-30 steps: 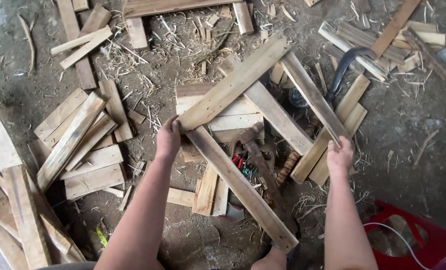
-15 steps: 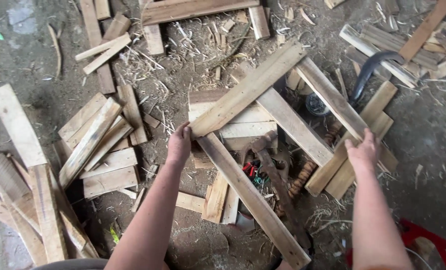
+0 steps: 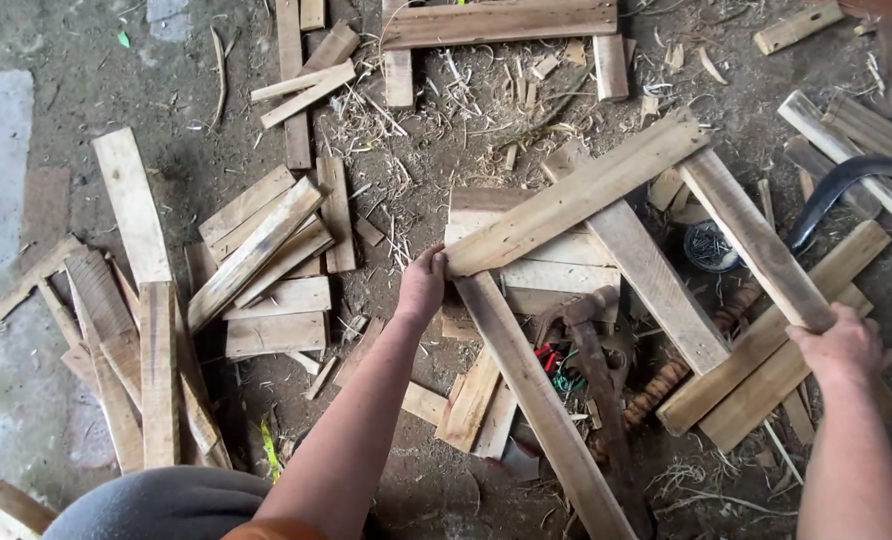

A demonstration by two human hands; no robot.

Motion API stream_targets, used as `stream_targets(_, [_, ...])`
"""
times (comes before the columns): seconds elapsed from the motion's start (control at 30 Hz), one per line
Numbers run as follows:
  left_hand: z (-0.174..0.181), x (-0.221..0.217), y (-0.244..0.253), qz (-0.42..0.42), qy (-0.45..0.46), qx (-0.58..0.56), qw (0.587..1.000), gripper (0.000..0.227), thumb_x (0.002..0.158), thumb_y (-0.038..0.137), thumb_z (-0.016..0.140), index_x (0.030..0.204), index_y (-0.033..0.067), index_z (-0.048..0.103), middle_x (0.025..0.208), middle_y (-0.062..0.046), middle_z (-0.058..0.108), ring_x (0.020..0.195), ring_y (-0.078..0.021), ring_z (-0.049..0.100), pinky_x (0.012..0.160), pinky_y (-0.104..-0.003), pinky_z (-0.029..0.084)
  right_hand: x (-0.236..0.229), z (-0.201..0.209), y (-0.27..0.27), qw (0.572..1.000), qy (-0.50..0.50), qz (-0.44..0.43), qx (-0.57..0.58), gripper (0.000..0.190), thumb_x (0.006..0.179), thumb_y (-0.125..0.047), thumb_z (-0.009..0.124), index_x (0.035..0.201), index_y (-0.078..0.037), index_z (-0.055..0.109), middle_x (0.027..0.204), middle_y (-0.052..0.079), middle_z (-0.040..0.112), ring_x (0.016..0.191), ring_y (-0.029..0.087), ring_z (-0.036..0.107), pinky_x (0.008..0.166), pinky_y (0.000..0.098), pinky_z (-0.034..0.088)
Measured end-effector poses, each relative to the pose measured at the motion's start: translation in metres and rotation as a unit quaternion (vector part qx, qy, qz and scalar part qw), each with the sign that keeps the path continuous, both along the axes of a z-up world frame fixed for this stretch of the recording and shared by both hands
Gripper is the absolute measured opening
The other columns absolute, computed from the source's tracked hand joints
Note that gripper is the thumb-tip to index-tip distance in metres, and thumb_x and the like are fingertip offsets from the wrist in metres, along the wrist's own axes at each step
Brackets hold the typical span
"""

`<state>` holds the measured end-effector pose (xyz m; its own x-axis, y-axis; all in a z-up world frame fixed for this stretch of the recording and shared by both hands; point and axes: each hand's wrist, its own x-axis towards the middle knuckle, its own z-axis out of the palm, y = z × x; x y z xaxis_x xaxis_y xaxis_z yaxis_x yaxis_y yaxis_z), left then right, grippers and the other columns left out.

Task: The person is sorting through a pile of wooden planks on the ground and arranging them to form a rectangular frame structure.

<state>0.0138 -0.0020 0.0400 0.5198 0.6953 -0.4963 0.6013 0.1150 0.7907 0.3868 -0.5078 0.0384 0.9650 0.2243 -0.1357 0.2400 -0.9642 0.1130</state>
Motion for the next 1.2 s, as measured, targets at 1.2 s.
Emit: stream_targets(1.2, [0.029, 0.001, 0.000, -0.028, -0.007, -0.010, 1.000, 0.043, 0.107, 0.024, 0.038, 0.143, 0.0059, 0.054, 0.135, -0.014, 0.064, 0.123, -0.0231, 0.061, 0.109, -0.033, 0.047, -0.065, 0.039, 0.004, 0.991, 0.003, -0.094, 0.090, 0.059, 0.082, -0.034, 0.083, 0.135, -0.013, 0.066, 0.117, 0.017, 0.064, 0.107, 0.037, 0.055, 0.095, 0.0503, 0.038])
